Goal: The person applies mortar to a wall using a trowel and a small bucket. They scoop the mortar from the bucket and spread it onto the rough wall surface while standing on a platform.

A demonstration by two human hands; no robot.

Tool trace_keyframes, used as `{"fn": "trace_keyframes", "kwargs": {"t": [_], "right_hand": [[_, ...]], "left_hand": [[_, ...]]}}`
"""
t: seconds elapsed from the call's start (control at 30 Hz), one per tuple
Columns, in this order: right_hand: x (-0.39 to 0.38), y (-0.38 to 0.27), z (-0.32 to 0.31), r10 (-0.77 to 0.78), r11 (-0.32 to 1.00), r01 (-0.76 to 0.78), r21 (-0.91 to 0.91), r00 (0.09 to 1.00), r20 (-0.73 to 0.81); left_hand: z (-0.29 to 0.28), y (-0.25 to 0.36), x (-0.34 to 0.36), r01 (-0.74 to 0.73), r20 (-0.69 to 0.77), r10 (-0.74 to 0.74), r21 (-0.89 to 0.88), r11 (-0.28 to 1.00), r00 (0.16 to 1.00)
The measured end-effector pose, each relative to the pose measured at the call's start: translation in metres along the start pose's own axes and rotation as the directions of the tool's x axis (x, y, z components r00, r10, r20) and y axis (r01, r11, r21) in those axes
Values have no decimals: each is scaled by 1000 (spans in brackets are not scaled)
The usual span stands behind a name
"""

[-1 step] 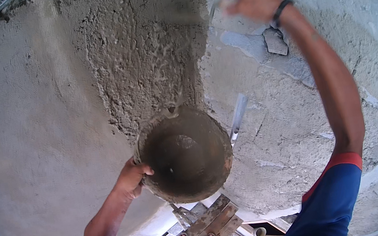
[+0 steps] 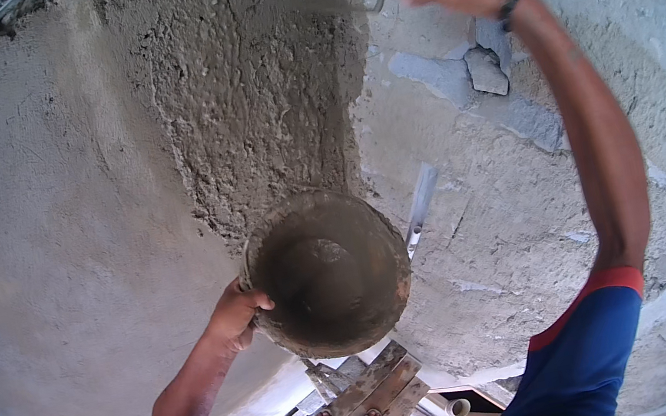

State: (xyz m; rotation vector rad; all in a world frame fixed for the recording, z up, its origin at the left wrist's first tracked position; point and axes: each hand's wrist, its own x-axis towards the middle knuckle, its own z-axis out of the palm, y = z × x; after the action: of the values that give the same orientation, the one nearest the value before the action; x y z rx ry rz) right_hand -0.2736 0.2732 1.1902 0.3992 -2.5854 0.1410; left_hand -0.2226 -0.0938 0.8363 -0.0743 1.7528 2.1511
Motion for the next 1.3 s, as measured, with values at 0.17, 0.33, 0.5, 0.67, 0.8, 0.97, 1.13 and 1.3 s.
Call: {"fn": "trace_keyframes", "kwargs": {"t": [0.17,0.33,0.5,0.67,0.8,0.97,1.13,1.3], "right_hand": [[-66,-5,-6,113,989,-121,81,989,96],[-135,-17,68,-9,992,-74,105,776,631],[-202,-49,138,-15,973,137,-187,843,538],[-218,-85,206,-102,841,303,-448,902,419],[-231,-87,243,-179,732,386,-562,904,388],[-251,-61,272,-164,905,308,-293,889,427],[-289,-51,295,-58,994,95,-51,869,491],[-287,-78,284,83,984,-161,81,805,588]], "left_hand": [[-4,-22,12,121,-44,-116,120,985,992],[12,-19,18,142,-68,-130,219,965,989],[43,2,12,77,-17,-76,352,933,997],[57,-1,21,-87,88,58,373,924,994],[65,-4,31,-84,84,56,381,921,995],[74,-4,35,-177,130,126,543,821,984],[82,-15,39,-292,156,248,596,748,956],[83,7,28,-184,163,113,539,822,980]]}}
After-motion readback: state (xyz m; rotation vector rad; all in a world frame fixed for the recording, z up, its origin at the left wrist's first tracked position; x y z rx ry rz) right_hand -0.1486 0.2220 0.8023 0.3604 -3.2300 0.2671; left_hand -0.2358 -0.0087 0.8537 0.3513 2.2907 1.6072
